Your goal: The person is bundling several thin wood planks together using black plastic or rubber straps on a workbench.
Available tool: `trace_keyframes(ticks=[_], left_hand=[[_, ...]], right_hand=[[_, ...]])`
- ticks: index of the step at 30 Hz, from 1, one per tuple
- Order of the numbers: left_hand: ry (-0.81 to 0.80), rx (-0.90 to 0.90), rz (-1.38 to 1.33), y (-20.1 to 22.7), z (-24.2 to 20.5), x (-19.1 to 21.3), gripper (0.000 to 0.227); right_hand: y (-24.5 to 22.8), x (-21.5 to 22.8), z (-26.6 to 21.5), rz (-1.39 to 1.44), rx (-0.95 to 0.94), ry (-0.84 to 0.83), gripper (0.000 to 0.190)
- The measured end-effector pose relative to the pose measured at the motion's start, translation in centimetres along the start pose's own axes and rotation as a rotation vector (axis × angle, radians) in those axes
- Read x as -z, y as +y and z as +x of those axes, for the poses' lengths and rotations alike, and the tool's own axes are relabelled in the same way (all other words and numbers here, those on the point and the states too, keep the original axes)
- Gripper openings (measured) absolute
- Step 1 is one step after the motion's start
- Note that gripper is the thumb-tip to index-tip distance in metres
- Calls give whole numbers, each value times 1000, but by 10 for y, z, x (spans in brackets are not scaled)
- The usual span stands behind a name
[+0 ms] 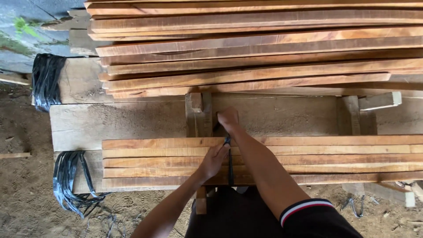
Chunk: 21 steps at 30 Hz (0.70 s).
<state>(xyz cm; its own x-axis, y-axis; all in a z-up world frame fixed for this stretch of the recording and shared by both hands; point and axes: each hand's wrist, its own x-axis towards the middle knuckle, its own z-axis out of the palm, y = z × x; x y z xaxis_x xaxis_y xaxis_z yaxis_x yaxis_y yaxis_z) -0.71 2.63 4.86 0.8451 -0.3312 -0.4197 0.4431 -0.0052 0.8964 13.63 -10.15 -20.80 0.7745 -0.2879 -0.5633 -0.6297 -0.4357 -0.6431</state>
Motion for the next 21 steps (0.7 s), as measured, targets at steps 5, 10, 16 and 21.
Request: trace_keyframes(ticks=[5, 10, 16, 21], left_hand=[[87, -53, -37, -52, 11, 3, 49], [313, -88, -173, -7, 13, -16, 43], [381, -35, -401, -33, 28, -38, 38], [272, -25, -246, -28, 21, -27, 35]], right_hand=[[14, -8, 18, 129, 10, 4, 25], [38, -15, 18, 255, -126, -131, 39], [-53, 64, -66, 545, -162, 167, 32], [-58, 57, -72, 482, -65, 296, 31]])
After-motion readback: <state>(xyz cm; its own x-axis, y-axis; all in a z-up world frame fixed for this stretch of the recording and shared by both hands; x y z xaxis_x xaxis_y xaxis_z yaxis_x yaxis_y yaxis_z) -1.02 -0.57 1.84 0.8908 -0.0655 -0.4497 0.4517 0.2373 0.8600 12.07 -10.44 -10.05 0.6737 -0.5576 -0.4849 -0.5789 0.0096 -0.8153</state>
